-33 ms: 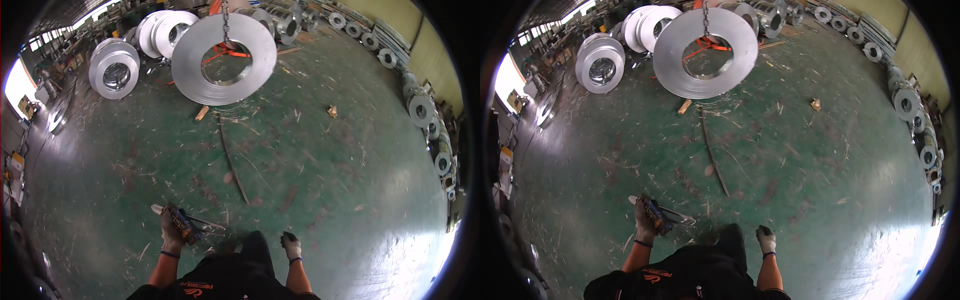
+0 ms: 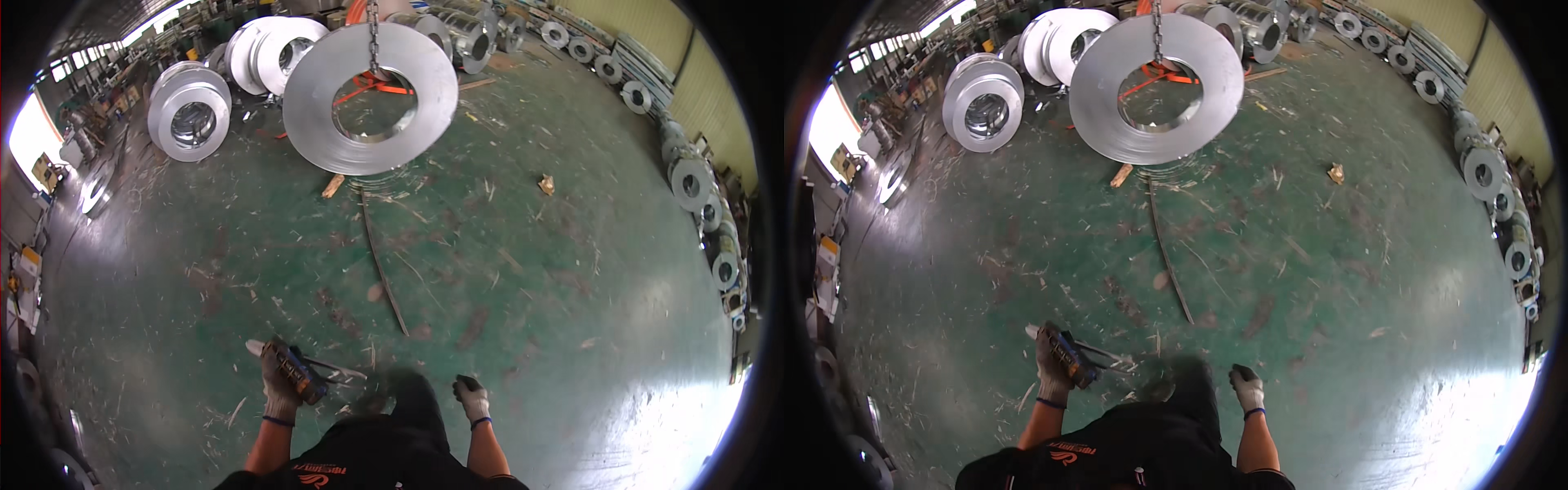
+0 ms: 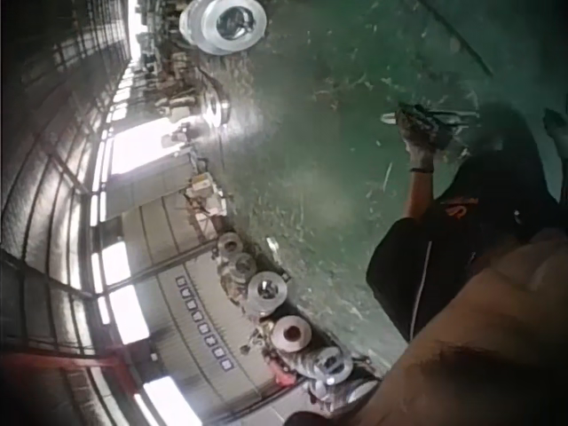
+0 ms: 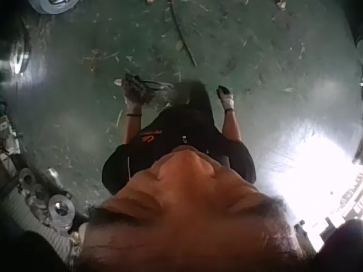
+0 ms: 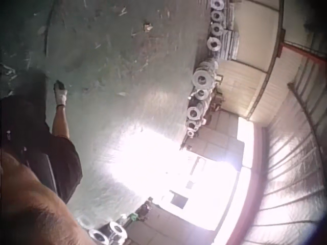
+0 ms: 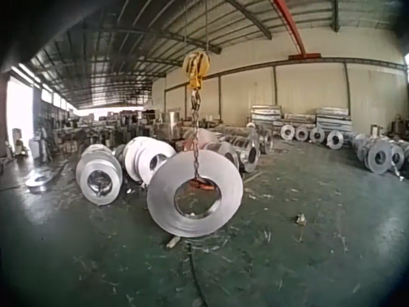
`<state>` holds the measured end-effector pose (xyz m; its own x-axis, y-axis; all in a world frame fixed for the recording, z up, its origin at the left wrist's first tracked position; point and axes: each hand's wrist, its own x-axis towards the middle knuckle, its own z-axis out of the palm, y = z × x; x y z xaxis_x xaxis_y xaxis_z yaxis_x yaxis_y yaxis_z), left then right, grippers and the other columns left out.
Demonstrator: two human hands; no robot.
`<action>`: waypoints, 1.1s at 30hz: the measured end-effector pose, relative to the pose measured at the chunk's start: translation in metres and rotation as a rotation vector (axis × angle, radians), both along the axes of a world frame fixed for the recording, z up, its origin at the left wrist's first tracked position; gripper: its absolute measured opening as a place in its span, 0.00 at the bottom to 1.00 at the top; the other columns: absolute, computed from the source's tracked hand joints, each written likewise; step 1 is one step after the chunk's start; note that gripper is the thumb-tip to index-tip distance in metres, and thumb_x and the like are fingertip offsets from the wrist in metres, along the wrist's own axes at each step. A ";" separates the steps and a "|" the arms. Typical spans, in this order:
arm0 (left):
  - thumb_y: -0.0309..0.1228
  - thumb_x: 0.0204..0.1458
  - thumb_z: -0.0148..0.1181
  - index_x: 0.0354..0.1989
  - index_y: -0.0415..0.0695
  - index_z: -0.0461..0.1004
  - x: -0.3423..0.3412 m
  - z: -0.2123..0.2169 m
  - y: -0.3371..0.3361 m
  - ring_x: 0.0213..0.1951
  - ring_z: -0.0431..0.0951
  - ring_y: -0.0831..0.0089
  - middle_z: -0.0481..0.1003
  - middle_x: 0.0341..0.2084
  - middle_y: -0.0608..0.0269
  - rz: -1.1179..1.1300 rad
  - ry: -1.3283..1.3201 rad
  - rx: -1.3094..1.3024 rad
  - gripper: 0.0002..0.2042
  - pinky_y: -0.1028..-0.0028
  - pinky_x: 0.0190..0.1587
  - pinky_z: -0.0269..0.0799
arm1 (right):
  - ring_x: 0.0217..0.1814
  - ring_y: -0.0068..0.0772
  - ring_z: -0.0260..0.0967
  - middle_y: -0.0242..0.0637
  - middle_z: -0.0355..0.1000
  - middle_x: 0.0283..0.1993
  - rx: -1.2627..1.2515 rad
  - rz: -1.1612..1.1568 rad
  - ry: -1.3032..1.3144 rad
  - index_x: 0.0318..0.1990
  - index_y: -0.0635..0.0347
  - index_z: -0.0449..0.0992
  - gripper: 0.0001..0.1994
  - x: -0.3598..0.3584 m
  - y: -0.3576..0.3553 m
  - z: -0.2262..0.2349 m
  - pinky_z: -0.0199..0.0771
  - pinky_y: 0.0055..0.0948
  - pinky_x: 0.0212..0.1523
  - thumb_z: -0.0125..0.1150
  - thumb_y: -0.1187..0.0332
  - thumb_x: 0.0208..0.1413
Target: Operating an industrial overhead crane to lift, maneuver, and position heavy metal coils in a warehouse.
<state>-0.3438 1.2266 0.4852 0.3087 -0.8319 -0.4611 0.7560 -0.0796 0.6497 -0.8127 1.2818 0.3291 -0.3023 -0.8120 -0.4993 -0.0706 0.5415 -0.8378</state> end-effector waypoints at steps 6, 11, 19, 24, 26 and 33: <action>0.52 0.58 0.63 0.47 0.52 0.74 -0.010 0.007 -0.032 0.37 0.81 0.67 0.79 0.37 0.64 0.234 0.060 0.036 0.18 0.64 0.41 0.81 | 0.45 0.32 0.80 0.39 0.83 0.45 0.107 0.422 0.161 0.55 0.60 0.81 0.20 0.008 -0.134 -0.013 0.77 0.31 0.48 0.63 0.58 0.60; 0.54 0.60 0.60 0.50 0.51 0.76 -0.021 0.033 -0.061 0.40 0.80 0.67 0.78 0.39 0.65 0.416 -0.020 -0.050 0.21 0.62 0.45 0.80 | 0.58 0.44 0.78 0.44 0.81 0.53 0.167 0.619 0.347 0.56 0.52 0.81 0.23 0.004 -0.257 0.009 0.75 0.38 0.59 0.61 0.50 0.59; 0.55 0.60 0.59 0.55 0.51 0.76 0.024 0.006 -0.087 0.46 0.80 0.65 0.79 0.47 0.62 0.664 -0.058 0.043 0.24 0.61 0.48 0.79 | 0.61 0.44 0.76 0.43 0.79 0.58 -0.102 0.781 0.374 0.58 0.52 0.79 0.22 0.120 -0.456 0.085 0.74 0.37 0.60 0.59 0.52 0.62; 0.54 0.62 0.55 0.61 0.53 0.74 0.076 -0.030 -0.109 0.49 0.80 0.63 0.78 0.52 0.62 0.853 -0.055 0.024 0.25 0.59 0.50 0.80 | 0.60 0.44 0.76 0.45 0.79 0.57 -0.103 0.929 0.152 0.59 0.56 0.78 0.22 0.231 -0.510 0.075 0.73 0.36 0.61 0.60 0.55 0.62; 0.53 0.63 0.53 0.61 0.52 0.74 0.104 -0.037 -0.129 0.50 0.80 0.63 0.77 0.54 0.62 0.946 -0.014 0.097 0.24 0.59 0.52 0.80 | 0.62 0.45 0.75 0.47 0.78 0.59 -0.023 1.046 0.087 0.61 0.56 0.77 0.25 0.274 -0.526 0.072 0.72 0.36 0.63 0.60 0.53 0.61; 0.52 0.63 0.54 0.63 0.52 0.73 0.249 -0.064 -0.208 0.53 0.79 0.62 0.76 0.57 0.61 0.932 0.018 0.108 0.25 0.57 0.57 0.77 | 0.58 0.40 0.77 0.41 0.80 0.56 0.074 1.268 0.322 0.61 0.55 0.77 0.24 0.390 -0.618 0.078 0.75 0.35 0.59 0.61 0.52 0.62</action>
<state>-0.0947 1.0184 0.4214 0.8212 -0.2053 -0.5324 0.5550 0.5040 0.6617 -0.4224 0.6634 0.4069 0.5336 -0.5921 -0.6038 -0.7518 -0.0051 -0.6594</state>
